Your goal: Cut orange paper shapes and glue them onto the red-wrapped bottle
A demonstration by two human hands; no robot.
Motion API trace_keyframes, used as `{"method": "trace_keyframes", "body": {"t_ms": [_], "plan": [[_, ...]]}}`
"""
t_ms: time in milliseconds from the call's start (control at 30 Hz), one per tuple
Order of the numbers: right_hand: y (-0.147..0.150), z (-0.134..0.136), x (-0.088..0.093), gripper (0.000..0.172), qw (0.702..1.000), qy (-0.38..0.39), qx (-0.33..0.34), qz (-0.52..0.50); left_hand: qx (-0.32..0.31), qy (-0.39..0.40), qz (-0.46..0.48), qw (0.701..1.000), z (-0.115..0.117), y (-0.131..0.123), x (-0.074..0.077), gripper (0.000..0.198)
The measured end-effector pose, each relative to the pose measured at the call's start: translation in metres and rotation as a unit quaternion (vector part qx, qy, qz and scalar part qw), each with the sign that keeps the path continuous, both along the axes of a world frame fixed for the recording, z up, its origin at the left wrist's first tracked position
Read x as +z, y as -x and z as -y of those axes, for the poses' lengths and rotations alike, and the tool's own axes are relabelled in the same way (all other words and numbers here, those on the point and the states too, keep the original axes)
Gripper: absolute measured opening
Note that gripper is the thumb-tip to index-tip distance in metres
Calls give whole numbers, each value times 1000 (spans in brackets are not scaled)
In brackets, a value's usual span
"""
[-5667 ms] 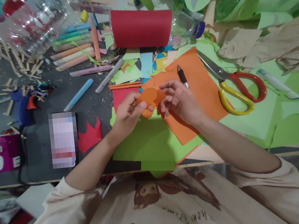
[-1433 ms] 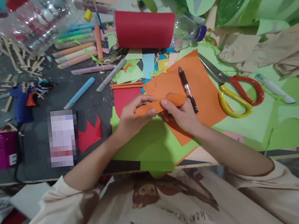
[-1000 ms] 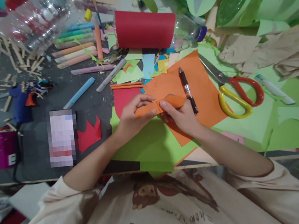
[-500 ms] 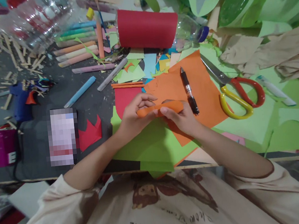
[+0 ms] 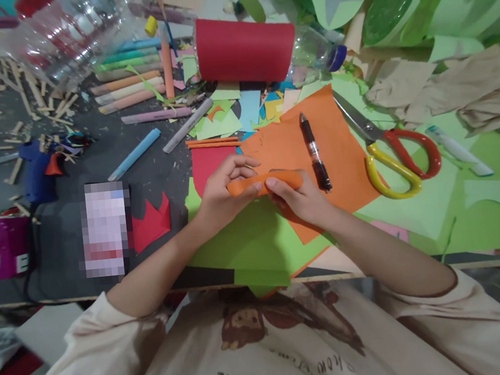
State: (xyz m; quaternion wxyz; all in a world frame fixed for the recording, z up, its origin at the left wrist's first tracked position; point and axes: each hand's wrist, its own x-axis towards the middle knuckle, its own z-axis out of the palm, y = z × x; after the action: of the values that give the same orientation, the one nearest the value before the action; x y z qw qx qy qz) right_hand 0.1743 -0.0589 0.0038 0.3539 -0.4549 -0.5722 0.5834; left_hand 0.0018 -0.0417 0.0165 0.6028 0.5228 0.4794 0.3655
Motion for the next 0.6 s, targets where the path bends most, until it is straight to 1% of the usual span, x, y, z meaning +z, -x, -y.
{"method": "trace_keyframes", "body": {"t_ms": [167, 300, 433, 533, 600], "plan": [[0, 1, 0, 50, 1000, 17, 9, -6, -4, 6, -7, 1000, -2, 0, 0, 26], [0, 1, 0, 52, 1000, -10, 13, 1, 2, 1, -15, 1000, -2, 0, 0, 26], [-1, -2, -1, 51, 999, -36, 7, 29, 3, -11, -41, 999, -3, 2, 1, 24], [-3, -5, -1, 52, 997, -48, -13, 56, 9, -69, -57, 996, -6, 7, -1, 21], [-5, -7, 0, 54, 996, -62, -25, 66, 24, -123, -47, 991, -9, 11, -3, 27]]}}
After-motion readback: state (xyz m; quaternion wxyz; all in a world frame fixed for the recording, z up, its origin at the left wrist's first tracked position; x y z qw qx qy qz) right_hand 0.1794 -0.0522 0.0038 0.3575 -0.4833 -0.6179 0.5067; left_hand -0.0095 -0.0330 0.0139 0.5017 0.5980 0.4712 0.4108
